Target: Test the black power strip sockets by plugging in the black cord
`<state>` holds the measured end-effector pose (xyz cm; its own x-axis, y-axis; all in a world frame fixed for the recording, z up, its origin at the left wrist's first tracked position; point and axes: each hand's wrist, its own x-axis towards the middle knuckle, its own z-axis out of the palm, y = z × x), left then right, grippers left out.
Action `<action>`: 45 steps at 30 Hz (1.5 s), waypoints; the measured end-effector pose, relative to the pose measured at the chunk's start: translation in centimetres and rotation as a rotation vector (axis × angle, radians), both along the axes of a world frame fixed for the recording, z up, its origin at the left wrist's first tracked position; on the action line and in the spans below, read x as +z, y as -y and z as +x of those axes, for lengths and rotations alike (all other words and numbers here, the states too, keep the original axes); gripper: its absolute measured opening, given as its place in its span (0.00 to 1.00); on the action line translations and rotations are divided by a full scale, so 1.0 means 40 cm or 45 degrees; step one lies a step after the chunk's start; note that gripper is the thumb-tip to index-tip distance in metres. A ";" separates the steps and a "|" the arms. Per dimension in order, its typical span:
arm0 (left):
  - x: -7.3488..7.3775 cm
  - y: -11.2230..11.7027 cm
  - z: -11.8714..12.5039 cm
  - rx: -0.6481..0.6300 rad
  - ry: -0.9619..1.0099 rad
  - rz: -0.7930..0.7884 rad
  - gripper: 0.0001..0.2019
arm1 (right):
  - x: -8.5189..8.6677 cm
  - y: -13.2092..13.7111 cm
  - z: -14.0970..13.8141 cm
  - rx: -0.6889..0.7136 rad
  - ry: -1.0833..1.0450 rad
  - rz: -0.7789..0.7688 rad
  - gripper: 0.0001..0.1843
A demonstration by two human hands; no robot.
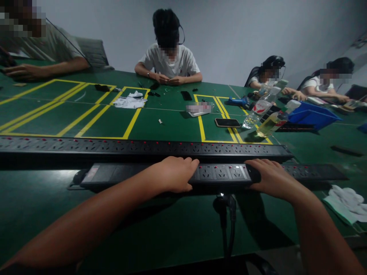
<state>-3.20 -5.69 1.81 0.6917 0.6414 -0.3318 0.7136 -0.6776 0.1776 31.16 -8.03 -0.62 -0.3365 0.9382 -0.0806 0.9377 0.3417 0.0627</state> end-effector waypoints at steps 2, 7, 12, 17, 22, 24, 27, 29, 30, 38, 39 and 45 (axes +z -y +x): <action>0.000 0.000 0.002 0.002 -0.002 -0.005 0.38 | 0.000 -0.007 0.019 0.036 -0.004 -0.009 0.39; -0.007 0.001 0.006 0.000 0.014 0.019 0.38 | -0.001 -0.026 -0.064 0.200 -0.075 0.002 0.40; 0.002 0.002 -0.001 0.013 0.012 0.026 0.37 | 0.001 -0.024 -0.190 0.328 -0.212 0.006 0.38; 0.043 -0.045 -0.056 -0.040 0.177 -0.060 0.27 | 0.051 -0.038 -0.177 0.381 -0.468 -0.016 0.19; 0.035 -0.139 -0.126 0.250 -0.043 0.157 0.32 | 0.042 -0.132 -0.127 0.226 -0.259 0.243 0.28; 0.018 -0.167 -0.142 0.332 -0.172 0.034 0.35 | 0.017 -0.175 -0.127 0.225 -0.170 0.204 0.36; -0.001 -0.183 -0.155 0.372 -0.230 -0.092 0.35 | -0.011 -0.216 -0.139 0.243 -0.140 0.057 0.39; -0.004 -0.180 -0.159 0.349 -0.220 -0.031 0.32 | -0.017 -0.225 -0.147 0.270 -0.167 -0.026 0.37; -0.004 -0.177 -0.160 0.328 -0.211 0.014 0.31 | -0.017 -0.225 -0.150 0.279 -0.184 -0.042 0.36; -0.006 -0.180 -0.156 0.259 -0.160 0.258 0.35 | -0.020 -0.251 -0.127 0.258 -0.215 -0.022 0.37; -0.011 -0.183 -0.154 0.263 -0.154 0.276 0.36 | -0.024 -0.259 -0.124 0.256 -0.213 -0.023 0.37; -0.034 -0.185 -0.145 0.304 -0.149 0.345 0.37 | -0.026 -0.270 -0.139 0.194 -0.186 0.036 0.35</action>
<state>-8.98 1.69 0.46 0.4795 0.8554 -0.1956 0.8620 -0.5009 -0.0774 25.60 2.79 -1.64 -0.4810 0.8767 0.0055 0.8751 0.4804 -0.0588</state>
